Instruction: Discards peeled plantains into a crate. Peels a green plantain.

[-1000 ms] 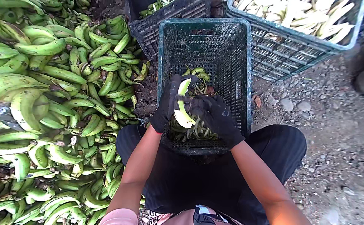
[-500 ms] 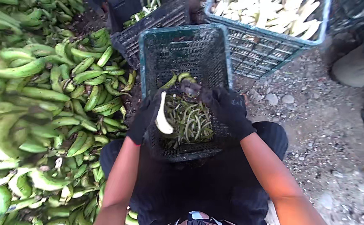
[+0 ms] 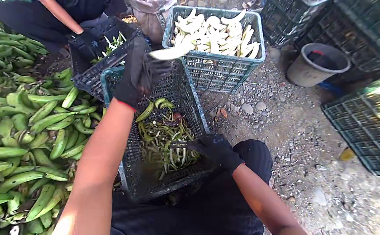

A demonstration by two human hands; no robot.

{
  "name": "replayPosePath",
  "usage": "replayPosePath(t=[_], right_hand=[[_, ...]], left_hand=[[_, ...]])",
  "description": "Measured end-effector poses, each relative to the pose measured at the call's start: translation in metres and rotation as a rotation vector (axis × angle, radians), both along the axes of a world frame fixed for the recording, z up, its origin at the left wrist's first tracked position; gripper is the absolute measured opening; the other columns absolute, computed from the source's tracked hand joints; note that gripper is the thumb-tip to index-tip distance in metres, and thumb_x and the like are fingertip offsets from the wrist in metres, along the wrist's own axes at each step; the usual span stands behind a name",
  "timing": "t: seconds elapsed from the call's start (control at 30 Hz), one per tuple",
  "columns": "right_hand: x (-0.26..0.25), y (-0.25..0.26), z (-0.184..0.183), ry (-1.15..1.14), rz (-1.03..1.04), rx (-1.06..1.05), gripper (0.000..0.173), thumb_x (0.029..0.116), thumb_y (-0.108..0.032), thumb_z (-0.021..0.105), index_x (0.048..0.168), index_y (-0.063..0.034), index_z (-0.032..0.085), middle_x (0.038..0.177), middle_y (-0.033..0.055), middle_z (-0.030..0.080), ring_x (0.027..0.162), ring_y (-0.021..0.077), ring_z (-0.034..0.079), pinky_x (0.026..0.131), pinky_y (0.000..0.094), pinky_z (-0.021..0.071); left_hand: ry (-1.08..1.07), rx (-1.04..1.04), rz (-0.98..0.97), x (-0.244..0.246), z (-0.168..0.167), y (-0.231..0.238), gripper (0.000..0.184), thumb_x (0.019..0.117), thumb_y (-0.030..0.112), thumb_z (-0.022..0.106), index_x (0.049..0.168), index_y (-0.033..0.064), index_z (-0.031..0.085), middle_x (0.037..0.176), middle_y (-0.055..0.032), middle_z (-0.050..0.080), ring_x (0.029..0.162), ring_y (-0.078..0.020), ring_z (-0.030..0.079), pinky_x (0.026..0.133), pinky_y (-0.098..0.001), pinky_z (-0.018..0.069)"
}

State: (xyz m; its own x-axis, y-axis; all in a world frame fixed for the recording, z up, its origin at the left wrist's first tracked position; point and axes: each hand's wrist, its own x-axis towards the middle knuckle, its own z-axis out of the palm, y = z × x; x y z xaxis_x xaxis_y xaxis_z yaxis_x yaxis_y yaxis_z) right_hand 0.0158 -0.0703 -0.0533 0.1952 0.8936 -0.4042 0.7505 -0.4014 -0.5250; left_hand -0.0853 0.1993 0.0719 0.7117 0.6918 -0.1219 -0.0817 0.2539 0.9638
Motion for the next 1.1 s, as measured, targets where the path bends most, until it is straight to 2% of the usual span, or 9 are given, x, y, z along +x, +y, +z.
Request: replayPosePath(t=[0.2,0.43,0.63,0.73,0.83,0.9,0.97,1.03,1.1], right_hand=[[-0.005,0.008,0.002,-0.001,0.053,-0.05,0.065,0.0994,-0.067,0.046,0.105,-0.0056,0.069,0.101,0.0172,0.068,0.101,0.0356,0.065,0.089,0.0605,0.0469],[-0.016,0.014,-0.003,-0.011,0.109,-0.044,0.06,0.0985,-0.065,0.051,0.101,-0.0081,0.069,0.096,0.0148,0.069,0.097,0.0342,0.066,0.088,0.0608,0.0459],[-0.035,0.018,-0.01,-0.075,0.264,0.041,0.05,0.1004,-0.059,0.053,0.107,-0.0134,0.073,0.093,0.0116,0.072,0.089,0.0321,0.069,0.08,0.063,0.053],[-0.056,0.023,-0.02,0.03,0.397,-0.04,0.062,0.1001,-0.061,0.045,0.124,-0.0095,0.069,0.104,0.0129,0.072,0.094,0.0263,0.069,0.084,0.055,0.0541],[-0.112,0.016,0.006,0.144,0.235,-0.248,0.043,0.1053,-0.023,0.057,0.141,0.0007,0.054,0.126,0.0159,0.065,0.107,0.0147,0.063,0.097,0.0338,0.052],[-0.117,0.001,-0.01,0.171,0.264,-0.147,0.042,0.1052,-0.022,0.055,0.14,0.0012,0.055,0.121,0.0129,0.067,0.1,0.0099,0.066,0.089,0.0283,0.0556],[-0.118,-0.002,-0.022,0.054,0.445,-0.092,0.042,0.108,-0.025,0.049,0.134,0.0059,0.057,0.119,0.0188,0.067,0.1,0.0166,0.067,0.086,0.0297,0.0569],[-0.164,0.009,0.02,-0.182,0.493,-0.432,0.047,0.1107,-0.022,0.043,0.15,0.0034,0.045,0.146,0.0219,0.054,0.132,0.0237,0.055,0.112,0.0356,0.043],[-0.198,0.002,0.035,-0.301,0.379,-0.451,0.049,0.1095,-0.021,0.046,0.151,0.0041,0.043,0.149,0.0259,0.051,0.135,0.0294,0.053,0.115,0.0401,0.0397]], left_hand=[[0.219,0.166,0.136,-0.028,-0.017,-0.004,0.064,0.1093,0.052,0.023,0.149,0.004,0.033,0.129,-0.0167,0.059,0.101,-0.0224,0.068,0.085,-0.0378,0.059],[0.46,0.155,0.495,-0.292,-0.053,-0.026,0.054,0.1075,0.051,0.031,0.145,0.0159,0.047,0.127,-0.0079,0.065,0.102,-0.0218,0.07,0.085,-0.0407,0.0585],[0.507,-0.197,1.261,-0.474,-0.113,-0.192,0.038,0.1095,0.035,0.031,0.134,0.0125,0.049,0.106,-0.0026,0.069,0.084,-0.0141,0.069,0.074,-0.0313,0.0586],[0.779,-0.696,1.36,-0.485,-0.139,-0.289,0.048,0.1138,0.03,0.026,0.152,0.0038,0.039,0.137,-0.0211,0.059,0.112,-0.0332,0.065,0.099,-0.0489,0.0493],[0.817,-0.797,1.306,-0.512,-0.252,-0.414,0.054,0.1117,0.04,0.03,0.149,0.0016,0.041,0.131,-0.0278,0.06,0.103,-0.0365,0.067,0.087,-0.0517,0.0549],[0.838,-0.944,1.329,-0.504,-0.305,-0.476,0.057,0.111,0.044,0.031,0.146,0.0006,0.045,0.127,-0.0286,0.061,0.1,-0.0383,0.068,0.087,-0.0546,0.0548],[0.894,-1.086,1.256,-0.489,-0.342,-0.519,0.06,0.1104,0.046,0.03,0.143,0.0006,0.051,0.128,-0.0298,0.061,0.107,-0.0429,0.066,0.093,-0.0609,0.052],[0.897,-1.153,1.168,-0.474,-0.364,-0.534,0.061,0.1102,0.048,0.03,0.14,-0.0001,0.053,0.127,-0.0306,0.061,0.109,-0.0444,0.066,0.094,-0.0623,0.0513],[0.791,-1.176,1.182,-0.46,-0.378,-0.529,0.06,0.1098,0.047,0.035,0.14,-0.0013,0.052,0.126,-0.0299,0.061,0.108,-0.043,0.065,0.095,-0.0604,0.0506]])
